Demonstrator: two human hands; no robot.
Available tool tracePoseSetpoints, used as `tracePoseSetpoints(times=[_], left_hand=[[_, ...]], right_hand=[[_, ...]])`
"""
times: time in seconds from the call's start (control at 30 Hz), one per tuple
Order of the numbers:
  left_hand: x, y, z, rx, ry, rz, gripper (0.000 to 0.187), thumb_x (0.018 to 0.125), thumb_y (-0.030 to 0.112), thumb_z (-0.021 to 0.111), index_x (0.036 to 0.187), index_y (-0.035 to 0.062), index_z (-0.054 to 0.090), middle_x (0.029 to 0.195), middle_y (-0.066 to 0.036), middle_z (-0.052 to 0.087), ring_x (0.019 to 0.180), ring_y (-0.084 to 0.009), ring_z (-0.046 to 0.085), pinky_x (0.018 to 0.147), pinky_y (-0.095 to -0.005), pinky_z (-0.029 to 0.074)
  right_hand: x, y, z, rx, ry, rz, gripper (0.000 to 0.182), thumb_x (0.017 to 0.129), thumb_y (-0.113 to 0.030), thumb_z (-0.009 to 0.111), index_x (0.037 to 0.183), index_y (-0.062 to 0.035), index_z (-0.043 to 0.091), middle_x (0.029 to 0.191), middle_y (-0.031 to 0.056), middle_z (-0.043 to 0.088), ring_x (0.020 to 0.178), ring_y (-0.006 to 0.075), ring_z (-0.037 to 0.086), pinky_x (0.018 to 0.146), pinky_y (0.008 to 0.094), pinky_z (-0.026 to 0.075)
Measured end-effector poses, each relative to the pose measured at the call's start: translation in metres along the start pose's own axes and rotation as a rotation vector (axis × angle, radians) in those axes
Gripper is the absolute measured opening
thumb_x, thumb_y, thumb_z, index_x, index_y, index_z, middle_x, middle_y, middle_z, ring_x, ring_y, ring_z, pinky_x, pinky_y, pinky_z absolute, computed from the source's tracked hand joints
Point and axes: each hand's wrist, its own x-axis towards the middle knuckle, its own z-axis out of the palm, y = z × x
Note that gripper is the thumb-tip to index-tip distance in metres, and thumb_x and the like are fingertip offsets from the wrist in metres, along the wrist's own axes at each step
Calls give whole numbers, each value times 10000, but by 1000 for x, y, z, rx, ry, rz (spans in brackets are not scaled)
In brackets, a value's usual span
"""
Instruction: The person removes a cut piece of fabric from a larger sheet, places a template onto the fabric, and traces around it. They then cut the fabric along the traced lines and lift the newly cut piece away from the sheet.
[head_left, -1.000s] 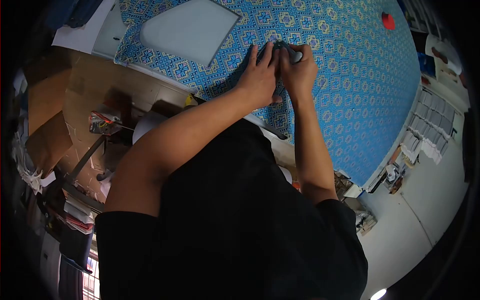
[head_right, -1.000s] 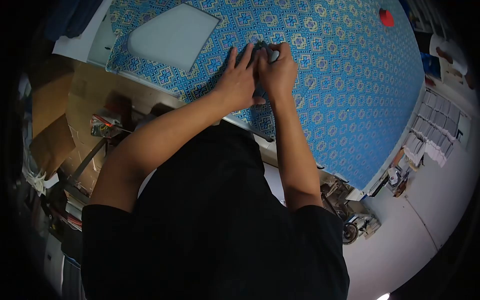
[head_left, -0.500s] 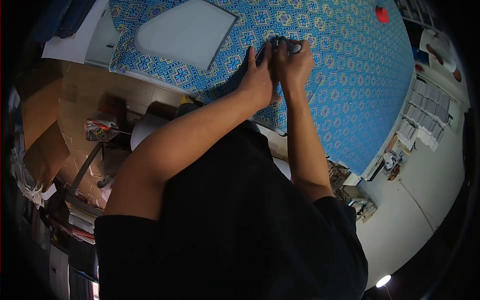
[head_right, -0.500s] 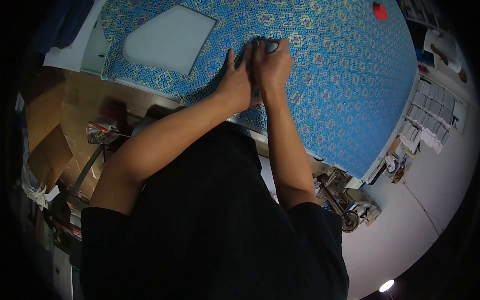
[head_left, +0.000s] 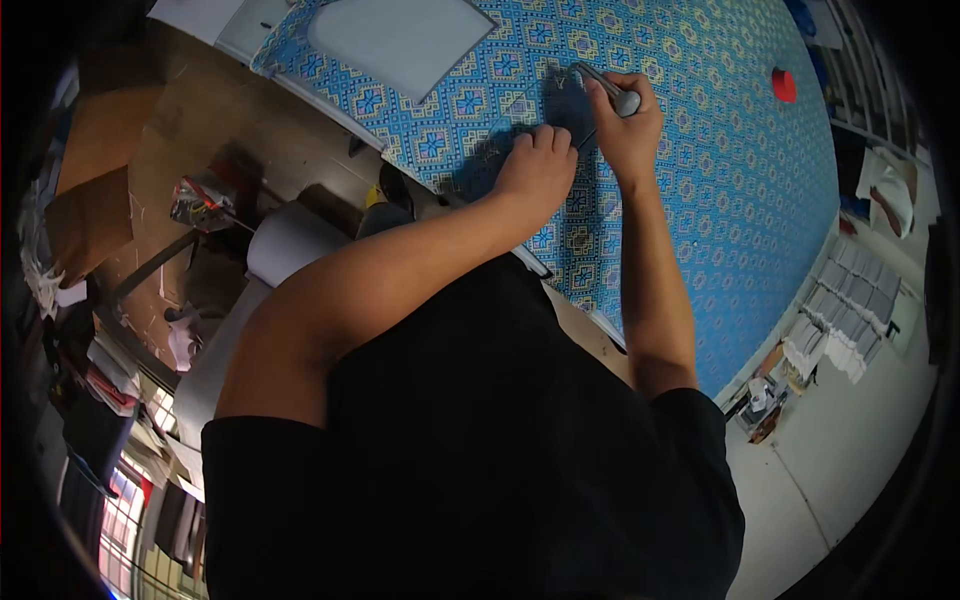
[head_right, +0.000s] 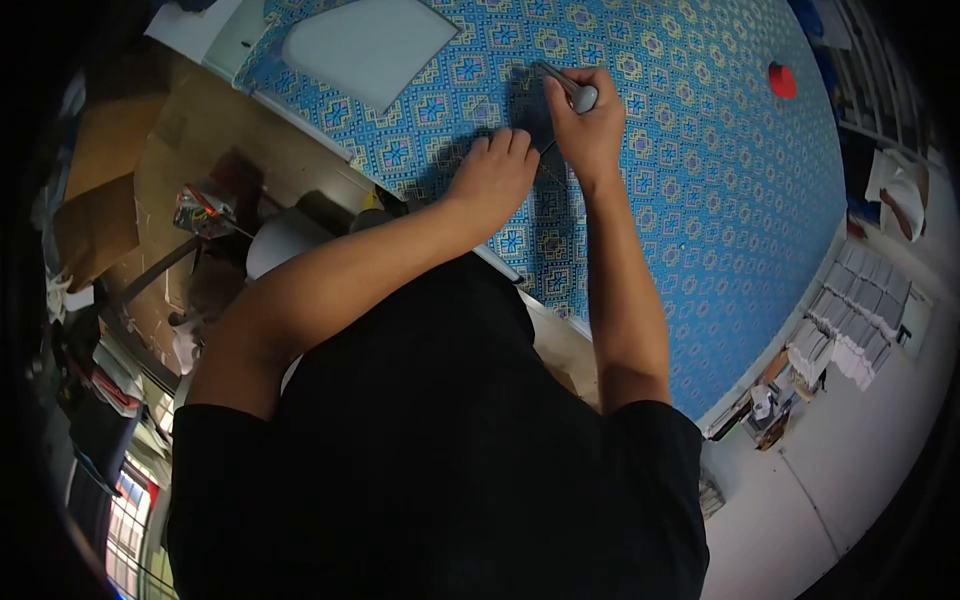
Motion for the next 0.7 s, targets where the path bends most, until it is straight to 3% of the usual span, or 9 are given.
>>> tracePoseSetpoints(times=[0.03,0.07,0.13,0.17,0.23,0.37,0.43,0.7], left_hand=[[-3,12,3,-26,-25,-66,425,828,260,718,1163,-1,679,1216,-177,586,1125,-313,565,904,-397,519],[-7,23,3,-18,-32,-102,425,828,260,718,1163,-1,679,1216,-177,586,1125,-313,565,904,-397,519],[-13,45,6,181,19,-230,354,839,187,689,1128,-17,695,1172,-232,599,1052,-359,602,821,-409,563],[-13,52,9,182,7,-269,354,839,187,689,1128,-17,695,1172,-232,599,1052,-359,602,821,-409,563],[-17,66,15,308,135,-395,364,852,193,679,1123,-49,696,1210,-277,570,1058,-424,604,822,-492,573],[-16,78,25,285,117,-504,469,852,221,690,1213,-77,659,1270,-308,532,1109,-505,591,848,-567,566],[-15,79,30,261,82,-538,596,864,280,711,1327,-76,594,1332,-330,491,1157,-581,560,905,-613,537],[-25,79,20,88,-23,-554,737,898,423,735,1454,-2,504,1453,-271,433,1276,-617,456,1053,-641,435]], right_hand=[[4,-2,-3,1,-124,-108,197,927,-170,777,1026,-48,658,871,73,730,761,141,672,647,306,516],[7,-7,-3,24,-151,-120,197,927,-170,777,1026,-48,658,871,73,730,761,141,672,647,306,516],[9,-17,-1,-31,-550,-267,198,925,-186,777,1044,-80,659,895,80,735,775,182,702,640,331,526],[9,-18,2,-12,-583,-283,198,925,-186,777,1044,-80,659,895,80,735,775,182,702,640,331,526],[5,-19,10,-75,-864,-466,165,940,-173,760,1052,-100,664,952,59,744,844,197,723,688,341,552],[0,-23,16,-162,-968,-516,177,936,-181,755,1059,-101,656,977,82,748,910,259,746,727,373,572],[-4,-19,18,-101,-885,-580,170,937,-209,733,1048,-109,651,866,103,739,777,302,735,638,389,553],[-8,-8,20,-103,-916,-650,181,939,-208,721,1062,-102,639,878,120,738,784,327,727,638,407,547]])
